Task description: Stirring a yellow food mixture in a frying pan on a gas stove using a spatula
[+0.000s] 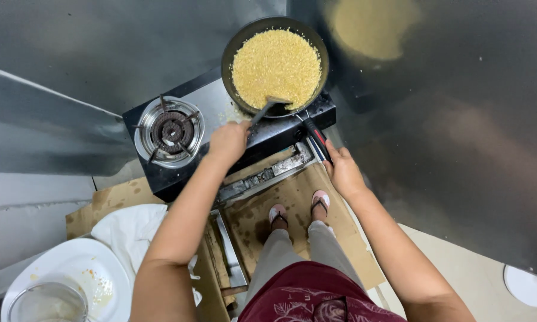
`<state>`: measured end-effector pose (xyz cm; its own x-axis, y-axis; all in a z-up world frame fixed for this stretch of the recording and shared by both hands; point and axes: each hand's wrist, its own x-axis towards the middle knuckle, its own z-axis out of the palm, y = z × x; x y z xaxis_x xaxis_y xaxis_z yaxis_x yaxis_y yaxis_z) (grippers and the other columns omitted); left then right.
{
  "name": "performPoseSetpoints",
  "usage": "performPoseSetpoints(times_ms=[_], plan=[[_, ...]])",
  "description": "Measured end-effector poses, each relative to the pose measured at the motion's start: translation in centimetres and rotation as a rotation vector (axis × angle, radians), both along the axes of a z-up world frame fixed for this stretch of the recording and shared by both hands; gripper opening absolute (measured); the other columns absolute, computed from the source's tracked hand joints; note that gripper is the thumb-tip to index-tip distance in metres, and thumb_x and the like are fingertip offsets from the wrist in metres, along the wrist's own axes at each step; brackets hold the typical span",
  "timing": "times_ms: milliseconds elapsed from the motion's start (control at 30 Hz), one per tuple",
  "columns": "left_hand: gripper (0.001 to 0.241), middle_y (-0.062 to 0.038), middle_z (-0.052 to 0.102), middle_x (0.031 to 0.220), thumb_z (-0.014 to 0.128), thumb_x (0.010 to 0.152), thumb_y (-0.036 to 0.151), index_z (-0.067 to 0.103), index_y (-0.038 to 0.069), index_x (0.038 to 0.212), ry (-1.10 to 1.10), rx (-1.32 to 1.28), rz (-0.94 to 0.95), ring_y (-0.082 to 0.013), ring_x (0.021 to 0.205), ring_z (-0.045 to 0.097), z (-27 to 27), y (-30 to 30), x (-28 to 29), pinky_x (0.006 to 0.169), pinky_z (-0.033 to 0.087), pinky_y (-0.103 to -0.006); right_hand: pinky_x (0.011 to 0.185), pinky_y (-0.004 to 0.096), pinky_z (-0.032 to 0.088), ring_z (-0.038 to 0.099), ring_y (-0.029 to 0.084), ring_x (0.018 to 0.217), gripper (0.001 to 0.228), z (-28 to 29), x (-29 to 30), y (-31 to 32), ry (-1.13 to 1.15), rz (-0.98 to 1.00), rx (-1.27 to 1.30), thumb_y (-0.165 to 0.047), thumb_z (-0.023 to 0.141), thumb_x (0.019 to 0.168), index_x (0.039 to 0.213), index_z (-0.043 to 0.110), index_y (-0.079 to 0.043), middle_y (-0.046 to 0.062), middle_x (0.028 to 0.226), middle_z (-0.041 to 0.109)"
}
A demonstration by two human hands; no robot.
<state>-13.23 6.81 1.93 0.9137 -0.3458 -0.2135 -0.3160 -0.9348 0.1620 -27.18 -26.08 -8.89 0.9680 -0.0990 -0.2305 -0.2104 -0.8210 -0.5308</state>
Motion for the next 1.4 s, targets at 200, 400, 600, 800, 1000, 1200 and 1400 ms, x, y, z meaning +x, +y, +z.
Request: performPoseSetpoints(times_ms=[200, 400, 600, 800, 1000, 1200, 1400], plan=[[0.030, -0.020, 0.075, 0.103, 0.058, 0.107, 0.029, 0.072, 0.023, 0.134, -0.001, -0.199, 0.132, -0.0473, 0.103, 0.075, -3.7, -2.8, 3.1, 0.090, 0.061, -0.0602, 0.087, 0.052, 0.064, 0.072, 0.041, 0.108, 0.064, 0.2, 0.0, 0.2, -0.011, -0.002, 0.013, -0.031, 0.067, 0.101, 0.162, 0.050, -0.025, 0.013, 0.120, 0.064], [0.033, -0.023, 0.077, 0.109, 0.055, 0.108, 0.028, 0.072, 0.019, 0.134, -0.019, -0.345, 0.346, -0.0470, 0.109, 0.074, -1.8, -4.3, 7.9, 0.097, 0.058, -0.0598, 0.085, 0.054, 0.064, 0.072, 0.043, 0.106, 0.065, -0.6, 0.0, 0.0, -0.009, -0.001, 0.058, -0.030, 0.067, 0.100, 0.162, 0.049, -0.025, 0.014, 0.118, 0.063], [0.032, -0.022, 0.078, 0.109, 0.054, 0.107, 0.029, 0.072, 0.021, 0.132, -0.030, -0.399, 0.469, -0.0466, 0.110, 0.074, -3.7, -6.7, 11.3, 0.095, 0.059, -0.0596, 0.089, 0.054, 0.063, 0.071, 0.042, 0.111, 0.064, 0.2, -0.2, 0.3, 0.030, 0.008, 0.063, -0.030, 0.067, 0.101, 0.162, 0.049, -0.024, 0.012, 0.122, 0.063], [0.034, -0.019, 0.077, 0.112, 0.052, 0.108, 0.032, 0.069, 0.021, 0.135, 0.032, -0.440, 0.573, -0.0429, 0.115, 0.073, -6.9, -9.6, 13.5, 0.098, 0.059, -0.0577, 0.092, 0.052, 0.063, 0.070, 0.040, 0.113, 0.066, 0.2, -0.1, 0.2, 0.050, 0.013, 0.054, -0.030, 0.067, 0.101, 0.163, 0.046, -0.025, 0.010, 0.124, 0.063], [0.034, -0.023, 0.078, 0.112, 0.055, 0.108, 0.028, 0.069, 0.017, 0.136, 0.017, -0.461, 0.425, -0.0456, 0.115, 0.073, -6.1, -10.9, 11.4, 0.098, 0.058, -0.0603, 0.092, 0.054, 0.063, 0.070, 0.041, 0.113, 0.065, 1.3, -0.3, 0.4, 0.049, 0.012, 0.054, -0.030, 0.066, 0.101, 0.163, 0.047, -0.024, 0.011, 0.123, 0.063], [0.034, -0.019, 0.079, 0.116, 0.057, 0.107, 0.032, 0.070, 0.024, 0.138, 0.076, -0.398, 0.215, -0.0448, 0.117, 0.072, -5.4, -8.6, 8.7, 0.101, 0.057, -0.0598, 0.090, 0.055, 0.063, 0.070, 0.043, 0.112, 0.065, 1.2, -0.3, 0.3, 0.029, 0.024, 0.058, -0.030, 0.065, 0.101, 0.163, 0.047, -0.024, 0.013, 0.123, 0.063], [0.033, -0.012, 0.080, 0.110, 0.057, 0.105, 0.033, 0.071, 0.036, 0.135, 0.056, -0.206, -0.007, -0.0397, 0.109, 0.075, -4.3, -4.6, 6.1, 0.097, 0.059, -0.0549, 0.090, 0.053, 0.063, 0.071, 0.041, 0.112, 0.065, 0.9, -0.1, 0.1, 0.017, 0.013, 0.031, -0.030, 0.067, 0.101, 0.163, 0.048, -0.025, 0.012, 0.123, 0.064]])
